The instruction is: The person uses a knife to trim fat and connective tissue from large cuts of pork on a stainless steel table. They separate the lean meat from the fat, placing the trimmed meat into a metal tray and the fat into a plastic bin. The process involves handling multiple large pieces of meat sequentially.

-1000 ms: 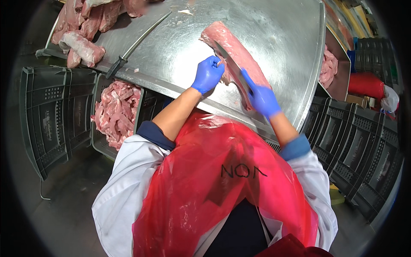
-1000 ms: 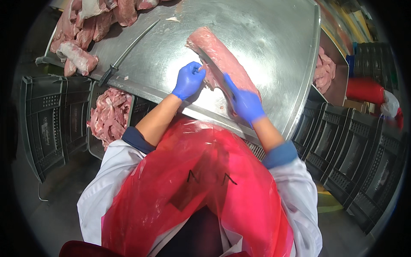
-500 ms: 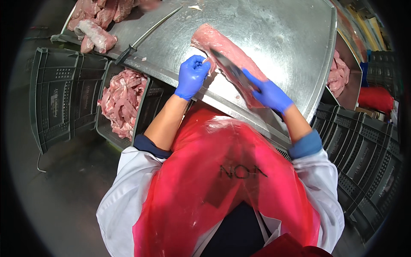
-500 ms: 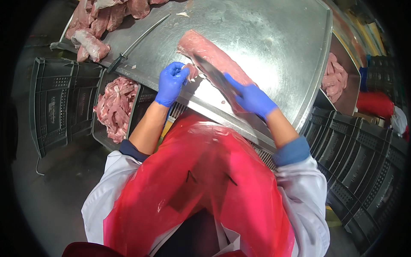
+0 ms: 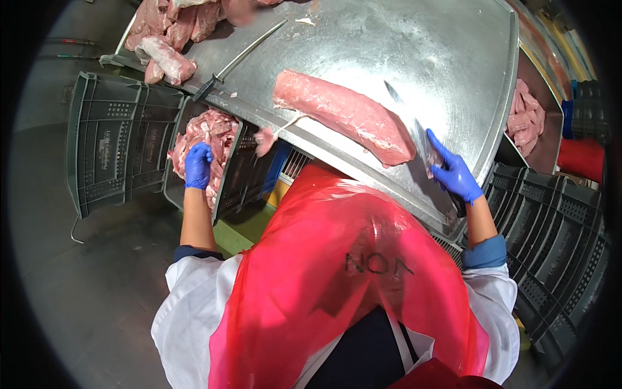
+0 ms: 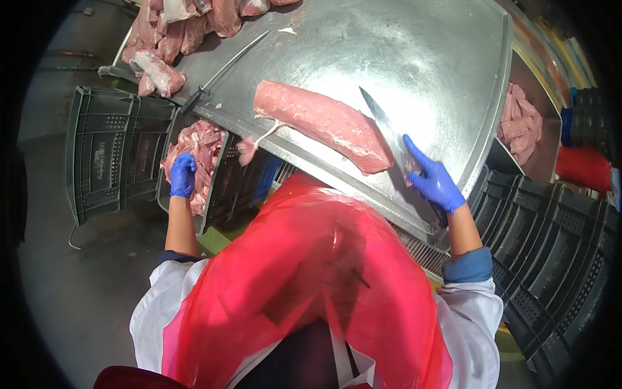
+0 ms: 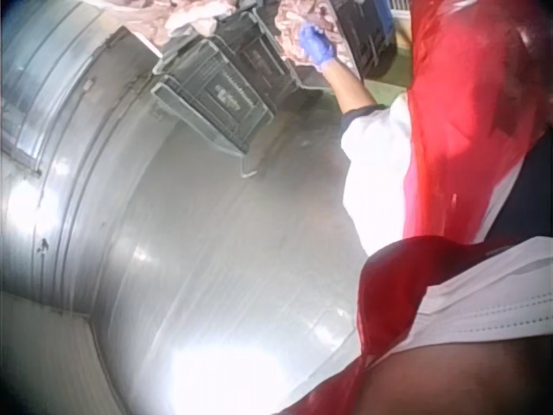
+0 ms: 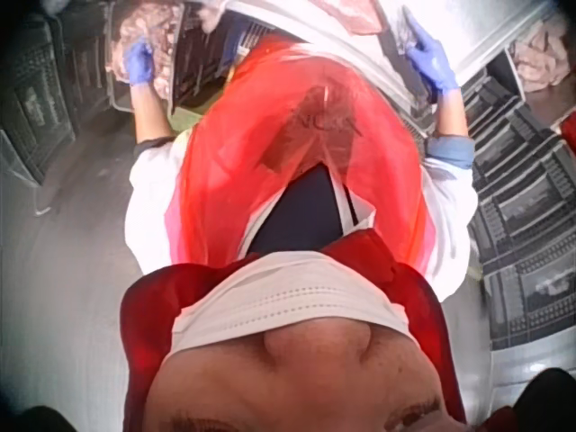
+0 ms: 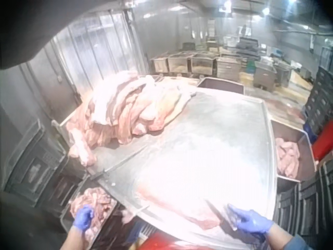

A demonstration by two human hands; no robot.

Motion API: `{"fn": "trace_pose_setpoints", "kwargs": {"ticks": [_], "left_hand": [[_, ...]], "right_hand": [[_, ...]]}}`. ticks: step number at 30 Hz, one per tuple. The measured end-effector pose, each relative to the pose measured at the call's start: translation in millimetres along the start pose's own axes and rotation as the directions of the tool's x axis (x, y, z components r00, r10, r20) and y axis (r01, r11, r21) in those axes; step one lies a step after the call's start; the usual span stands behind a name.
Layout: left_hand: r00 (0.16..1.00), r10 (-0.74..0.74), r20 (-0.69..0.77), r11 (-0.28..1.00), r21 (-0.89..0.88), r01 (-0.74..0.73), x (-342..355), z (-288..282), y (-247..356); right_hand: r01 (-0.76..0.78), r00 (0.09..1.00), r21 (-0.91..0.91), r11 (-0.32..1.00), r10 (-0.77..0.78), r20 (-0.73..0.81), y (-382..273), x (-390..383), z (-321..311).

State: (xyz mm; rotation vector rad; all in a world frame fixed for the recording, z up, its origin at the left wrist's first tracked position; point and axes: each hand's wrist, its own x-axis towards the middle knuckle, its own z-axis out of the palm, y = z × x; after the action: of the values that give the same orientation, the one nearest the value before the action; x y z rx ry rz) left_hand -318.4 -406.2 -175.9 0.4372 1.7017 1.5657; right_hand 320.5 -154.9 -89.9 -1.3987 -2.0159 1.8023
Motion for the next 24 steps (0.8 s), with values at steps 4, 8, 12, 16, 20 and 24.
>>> {"fn": "trace_pose_setpoints", "kwargs": {"ticks": [4,8,12,16,20,24], "left_hand": [[0.977,0.212,-0.001,0.77,0.616,-0.166,28.7,-8.9,-7.6],[0.889,0.218,0.402,0.5,0.736,-0.456,16.7,183.5,-52.5],[0.97,0.119,0.212,0.587,0.773,-0.241,13.3,311.1,-69.9],[0.977,0.198,0.076,0.682,0.705,-0.194,34.1,327.8,-91.9],[0.936,-0.126,0.33,0.804,0.587,-0.098,58.8,320.9,-92.1],[0.77,-0.553,0.319,0.826,0.327,0.458,46.9,351.0,-51.7]], "right_hand": [[0.121,0.985,0.004,0.993,-0.12,-0.128,-4.0,46.9,20.2],[0.226,0.944,-0.357,0.907,-0.294,-0.15,-14.3,88.2,68.6],[0.345,0.801,-0.546,0.764,-0.542,-0.252,4.2,115.4,82.2],[0.11,0.933,-0.456,0.883,-0.25,-0.258,7.3,105.2,53.9],[-0.056,0.953,-0.55,0.833,-0.119,-0.277,-9.5,94.1,34.9],[0.084,0.915,-0.492,0.866,-0.263,-0.307,-32.3,114.7,48.5]]}}
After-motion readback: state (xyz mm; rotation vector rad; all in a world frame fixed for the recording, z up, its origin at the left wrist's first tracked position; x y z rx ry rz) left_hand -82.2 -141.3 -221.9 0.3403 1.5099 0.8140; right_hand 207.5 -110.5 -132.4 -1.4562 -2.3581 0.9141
